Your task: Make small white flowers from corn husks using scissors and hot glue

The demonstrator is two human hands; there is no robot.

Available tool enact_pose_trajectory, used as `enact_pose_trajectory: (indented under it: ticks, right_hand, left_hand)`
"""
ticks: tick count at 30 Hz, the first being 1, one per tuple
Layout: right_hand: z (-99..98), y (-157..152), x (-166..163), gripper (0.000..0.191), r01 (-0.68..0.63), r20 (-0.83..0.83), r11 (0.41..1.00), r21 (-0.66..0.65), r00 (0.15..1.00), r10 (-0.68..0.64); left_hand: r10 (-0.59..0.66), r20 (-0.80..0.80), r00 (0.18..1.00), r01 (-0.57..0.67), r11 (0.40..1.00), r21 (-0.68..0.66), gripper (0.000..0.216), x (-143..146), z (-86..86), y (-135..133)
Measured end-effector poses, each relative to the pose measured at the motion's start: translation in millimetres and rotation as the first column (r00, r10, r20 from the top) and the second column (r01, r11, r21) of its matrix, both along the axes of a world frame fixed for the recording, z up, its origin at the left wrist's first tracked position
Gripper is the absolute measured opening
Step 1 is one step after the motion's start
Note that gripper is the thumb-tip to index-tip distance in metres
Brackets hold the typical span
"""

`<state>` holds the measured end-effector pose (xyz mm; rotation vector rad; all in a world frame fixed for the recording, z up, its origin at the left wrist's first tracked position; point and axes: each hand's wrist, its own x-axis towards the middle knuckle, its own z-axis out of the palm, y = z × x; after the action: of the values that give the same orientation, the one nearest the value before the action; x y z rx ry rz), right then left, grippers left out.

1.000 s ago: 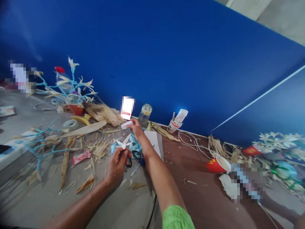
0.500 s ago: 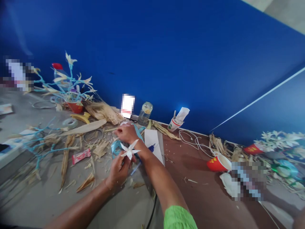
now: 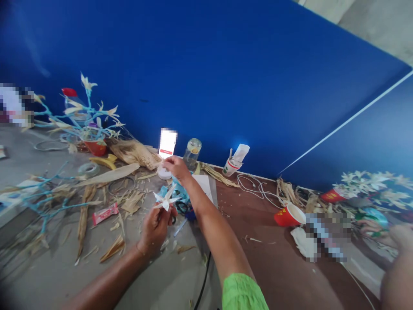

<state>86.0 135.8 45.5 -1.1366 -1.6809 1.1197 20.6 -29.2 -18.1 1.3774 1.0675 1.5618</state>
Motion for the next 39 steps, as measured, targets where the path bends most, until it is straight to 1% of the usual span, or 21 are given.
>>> enact_pose_trajectory:
  ticks: [2, 3, 4, 6, 8, 10, 11, 13, 14, 16, 17, 19, 21, 23, 25, 27, 29, 32, 36, 38, 39]
  right_hand:
    - [11.6, 6, 12, 0.02, 0.064, -0.234, 0.997, -0.042, 0.97, -0.072]
    - [16.8, 9, 18, 0.021, 0.092, -0.27, 0.995, -0.034, 0.958, -0.098]
    - [21.2, 12, 24, 0.023, 0.117, -0.259, 0.993, -0.009, 0.959, -0.116]
    - [27.4, 16, 33, 0.024, 0.153, -0.095, 0.984, 0.087, 0.985, -0.145]
    - [30.3, 19, 38, 0.023, 0.136, 0.189, 0.961, 0.24, 0.965, -0.183]
    - [31.9, 22, 39, 0.024, 0.051, 0.445, 0.923, 0.381, 0.865, -0.231]
    - [33.0, 23, 38, 0.025, 0.002, 0.532, 0.898, 0.441, 0.805, -0.263]
    - [36.6, 24, 36, 0.027, -0.093, 0.629, 0.826, 0.555, 0.696, -0.345]
    - [39.0, 25, 34, 0.028, -0.139, 0.648, 0.777, 0.614, 0.651, -0.395]
    - [42.8, 26, 30, 0.03, -0.236, 0.653, 0.668, 0.706, 0.582, -0.484]
    - [43.0, 27, 27, 0.03, -0.291, 0.659, 0.625, 0.724, 0.56, -0.503]
    - [38.1, 29, 22, 0.029, -0.408, 0.707, 0.592, 0.696, 0.532, -0.465]
    - [25.5, 32, 17, 0.027, -0.508, 0.781, 0.608, 0.61, 0.514, -0.354]
    - [8.9, 34, 13, 0.027, -0.561, 0.831, 0.637, 0.529, 0.497, -0.252]
    - [-6.6, 37, 12, 0.028, -0.587, 0.861, 0.647, 0.486, 0.448, -0.24]
    - [-17.3, 41, 12, 0.028, -0.61, 0.88, 0.64, 0.467, 0.392, -0.269]
    - [-23.5, 44, 11, 0.026, -0.623, 0.884, 0.63, 0.464, 0.374, -0.281]
    - [-28.8, 47, 6, 0.023, -0.634, 0.893, 0.634, 0.444, 0.371, -0.254]
    - [-28.0, 43, -1, 0.023, -0.661, 0.92, 0.641, 0.391, 0.286, -0.266]
    - [-20.3, 36, -1, 0.024, -0.682, 0.913, 0.608, 0.407, 0.28, -0.297]
    - [-14.5, 32, 0, 0.027, -0.691, 0.902, 0.582, 0.429, 0.295, -0.315]
  left_hand:
    - [-0.002, 0.003, 1.0, 0.002, 1.0, 0.004, 0.016, 1, 0.7, 0]
    - [-0.004, 0.01, 1.0, 0.004, 1.0, 0.005, 0.016, 1, 1.3, 0]
    - [-0.005, 0.021, 1.0, 0.005, 1.0, 0.004, 0.015, 1, 2.0, 0]
    - [-0.013, 0.034, 0.999, 0.013, 1.0, 0.0, 0.014, 1, 3.3, 0]
    - [-0.023, 0.025, 0.999, 0.023, 1.0, -0.002, 0.014, 0, 5.1, 0]
    - [-0.025, 0.01, 1.0, 0.025, 1.0, -0.005, 0.014, -1, 7.5, -1]
    - [-0.023, 0.004, 1.0, 0.023, 1.0, -0.005, 0.014, -1, 8.9, -1]
    - [-0.018, -0.011, 1.0, 0.018, 1.0, -0.003, 0.014, -2, 11.3, -2]
    - [-0.016, -0.02, 1.0, 0.016, 1.0, 0.001, 0.014, -2, 12.1, -2]
    - [-0.005, -0.04, 0.999, 0.006, 1.0, 0.012, 0.015, -2, 12.5, -2]
    - [-0.002, -0.053, 0.999, 0.003, 1.0, 0.019, 0.015, -2, 12.2, -2]
    - [-0.002, -0.083, 0.997, 0.005, 0.999, 0.033, 0.016, -2, 11.6, -2]
    - [-0.009, -0.117, 0.993, 0.013, 0.999, 0.039, 0.016, -2, 11.8, -2]
    - [-0.009, -0.14, 0.99, 0.014, 0.999, 0.035, 0.016, -3, 12.9, -2]
    - [-0.003, -0.145, 0.989, 0.007, 1.0, 0.027, 0.016, -3, 14.0, -2]
    - [0.002, -0.141, 0.99, 0.001, 1.0, 0.019, 0.015, -3, 13.9, -2]
    - [0.005, -0.14, 0.99, -0.002, 1.0, 0.017, 0.015, -3, 12.8, -2]
    - [0.002, -0.16, 0.987, 0.004, 0.999, 0.036, 0.016, -3, 10.9, -2]
    - [0.016, -0.214, 0.977, -0.005, 0.999, 0.051, 0.018, -3, 12.1, -2]
    - [0.024, -0.225, 0.974, -0.014, 0.999, 0.043, 0.018, -3, 13.6, -1]
    - [0.026, -0.226, 0.974, -0.018, 0.999, 0.037, 0.018, -3, 14.1, -1]
